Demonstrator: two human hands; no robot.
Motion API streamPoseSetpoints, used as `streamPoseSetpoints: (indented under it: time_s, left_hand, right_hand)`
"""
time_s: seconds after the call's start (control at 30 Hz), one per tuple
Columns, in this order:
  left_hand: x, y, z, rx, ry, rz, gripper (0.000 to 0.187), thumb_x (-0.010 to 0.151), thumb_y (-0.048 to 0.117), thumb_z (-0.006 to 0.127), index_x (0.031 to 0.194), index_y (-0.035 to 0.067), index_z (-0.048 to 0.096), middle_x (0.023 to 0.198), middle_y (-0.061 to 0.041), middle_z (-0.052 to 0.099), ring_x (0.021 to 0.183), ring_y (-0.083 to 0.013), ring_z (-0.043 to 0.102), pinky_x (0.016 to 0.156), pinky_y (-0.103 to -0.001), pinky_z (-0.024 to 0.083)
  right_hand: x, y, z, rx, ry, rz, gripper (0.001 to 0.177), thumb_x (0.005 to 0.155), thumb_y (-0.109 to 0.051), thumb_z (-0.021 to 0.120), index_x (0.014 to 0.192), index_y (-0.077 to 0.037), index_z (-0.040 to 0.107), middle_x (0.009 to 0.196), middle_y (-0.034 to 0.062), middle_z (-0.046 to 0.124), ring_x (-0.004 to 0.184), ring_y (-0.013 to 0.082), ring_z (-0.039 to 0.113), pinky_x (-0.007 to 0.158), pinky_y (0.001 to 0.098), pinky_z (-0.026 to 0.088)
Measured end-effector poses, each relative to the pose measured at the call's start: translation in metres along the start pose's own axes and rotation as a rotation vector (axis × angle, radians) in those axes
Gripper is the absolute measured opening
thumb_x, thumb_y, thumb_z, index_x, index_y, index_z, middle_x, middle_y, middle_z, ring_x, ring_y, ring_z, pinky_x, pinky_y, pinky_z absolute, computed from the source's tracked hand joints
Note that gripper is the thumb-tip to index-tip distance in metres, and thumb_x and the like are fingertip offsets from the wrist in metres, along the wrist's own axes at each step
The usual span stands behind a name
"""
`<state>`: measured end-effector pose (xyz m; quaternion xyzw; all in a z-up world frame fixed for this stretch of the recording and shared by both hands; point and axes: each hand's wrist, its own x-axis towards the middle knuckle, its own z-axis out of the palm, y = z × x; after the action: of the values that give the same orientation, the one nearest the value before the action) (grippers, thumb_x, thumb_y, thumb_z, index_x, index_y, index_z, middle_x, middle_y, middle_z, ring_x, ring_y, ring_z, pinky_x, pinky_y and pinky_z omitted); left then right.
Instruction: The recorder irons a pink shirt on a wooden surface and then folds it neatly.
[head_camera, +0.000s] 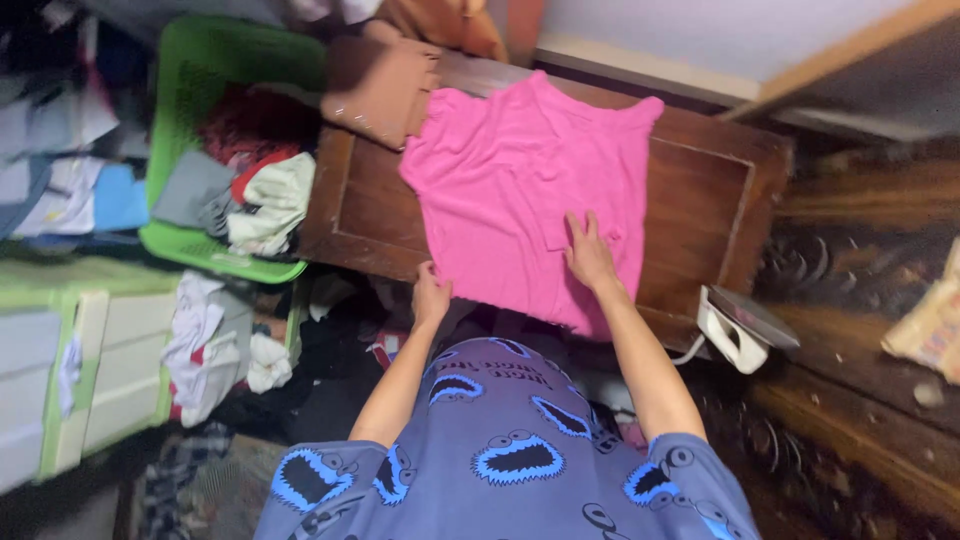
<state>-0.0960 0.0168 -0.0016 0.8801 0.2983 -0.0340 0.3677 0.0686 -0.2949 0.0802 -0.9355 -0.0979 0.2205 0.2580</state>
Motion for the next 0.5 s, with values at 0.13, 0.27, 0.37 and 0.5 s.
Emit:
streamPoseSetpoints:
  time_s: [0.13,0.27,0.37,0.5]
  left_hand:
    - [0.001,-0.054,0.028,-0.083,-0.148,-0.101,0.036,0.084,0.019,0.076,0.115,0.007,0.061,0.083,-0.015,0.072,0.082,-0.0341,0.073,0.075,-0.046,0.057]
    - [-0.006,-0.036,0.008,-0.113,-0.262,-0.059,0.025,0.084,0.021,0.076,0.102,0.007,0.066,0.082,-0.014,0.074,0.08,-0.0309,0.074,0.075,-0.044,0.057]
    - [0.0,-0.026,0.003,-0.103,-0.156,-0.023,0.023,0.086,0.02,0.075,0.103,0.007,0.066,0.087,-0.014,0.073,0.086,-0.0313,0.072,0.079,-0.044,0.056]
    - [0.044,-0.008,-0.003,-0.09,0.095,0.188,0.029,0.081,0.01,0.074,0.108,0.005,0.064,0.102,-0.019,0.065,0.099,-0.0385,0.063,0.088,-0.046,0.05]
  right_hand:
    - [0.019,0.001,0.036,-0.251,0.275,-0.367,0.072,0.065,-0.026,0.078,0.131,-0.001,0.065,0.131,0.0405,0.049,0.11,0.0579,0.055,0.092,0.0643,0.049]
    - [0.028,0.013,0.046,-0.214,0.264,-0.136,0.027,0.092,-0.021,0.069,0.115,-0.007,0.069,0.121,0.0242,0.062,0.11,0.0419,0.063,0.094,0.0517,0.05]
    - [0.017,0.013,0.012,0.129,0.443,-0.008,0.019,0.103,-0.022,0.066,0.107,-0.004,0.066,0.105,0.0187,0.065,0.098,0.0342,0.063,0.089,0.047,0.051]
    - [0.041,0.157,0.024,0.71,0.953,0.181,0.021,0.095,-0.006,0.051,0.114,-0.003,0.06,0.101,0.0081,0.063,0.089,0.0198,0.061,0.085,0.0375,0.054]
